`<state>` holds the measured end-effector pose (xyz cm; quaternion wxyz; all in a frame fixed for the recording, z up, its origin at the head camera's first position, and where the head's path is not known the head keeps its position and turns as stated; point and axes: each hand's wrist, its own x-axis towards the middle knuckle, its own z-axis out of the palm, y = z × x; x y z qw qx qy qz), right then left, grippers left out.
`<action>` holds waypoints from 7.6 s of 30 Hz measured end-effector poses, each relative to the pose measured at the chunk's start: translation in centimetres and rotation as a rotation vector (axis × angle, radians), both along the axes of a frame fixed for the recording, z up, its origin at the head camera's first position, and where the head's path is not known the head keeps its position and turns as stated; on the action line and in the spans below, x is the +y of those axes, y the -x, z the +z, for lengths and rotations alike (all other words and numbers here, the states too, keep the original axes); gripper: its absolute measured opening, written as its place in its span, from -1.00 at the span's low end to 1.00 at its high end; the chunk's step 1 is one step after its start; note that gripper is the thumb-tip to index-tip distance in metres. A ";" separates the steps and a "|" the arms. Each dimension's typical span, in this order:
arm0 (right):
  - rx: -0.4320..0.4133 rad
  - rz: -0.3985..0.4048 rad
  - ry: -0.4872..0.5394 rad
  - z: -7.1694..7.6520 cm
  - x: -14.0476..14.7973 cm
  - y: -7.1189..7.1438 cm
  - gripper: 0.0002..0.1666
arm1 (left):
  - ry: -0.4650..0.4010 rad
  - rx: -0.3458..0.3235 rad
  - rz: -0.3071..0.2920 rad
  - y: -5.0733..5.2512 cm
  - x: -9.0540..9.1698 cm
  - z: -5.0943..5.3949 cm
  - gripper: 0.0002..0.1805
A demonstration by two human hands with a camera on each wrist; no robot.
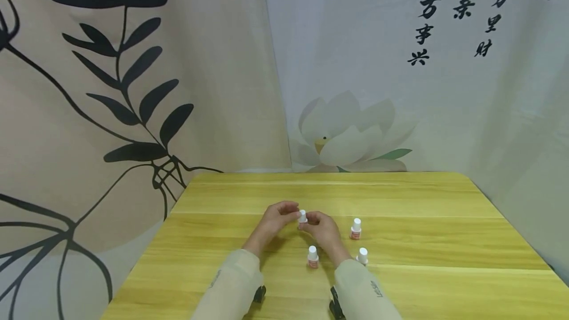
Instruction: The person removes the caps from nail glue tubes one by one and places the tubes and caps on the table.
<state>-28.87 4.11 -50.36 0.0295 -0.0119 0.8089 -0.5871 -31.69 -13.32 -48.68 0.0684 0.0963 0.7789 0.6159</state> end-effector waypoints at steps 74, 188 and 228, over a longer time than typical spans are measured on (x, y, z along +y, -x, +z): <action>0.064 0.014 -0.111 -0.3 0.4 0.1 -0.72 | 0.090 0.021 -0.040 0.2 0.7 -0.6 -0.70; 0.026 0.031 -0.082 0.0 0.4 0.2 -0.67 | -0.024 -0.049 -0.048 -0.1 0.3 -0.9 -0.53; 0.032 0.026 -0.100 -0.2 0.5 0.4 -0.68 | -0.019 0.001 -0.014 0.0 0.6 -0.9 -0.73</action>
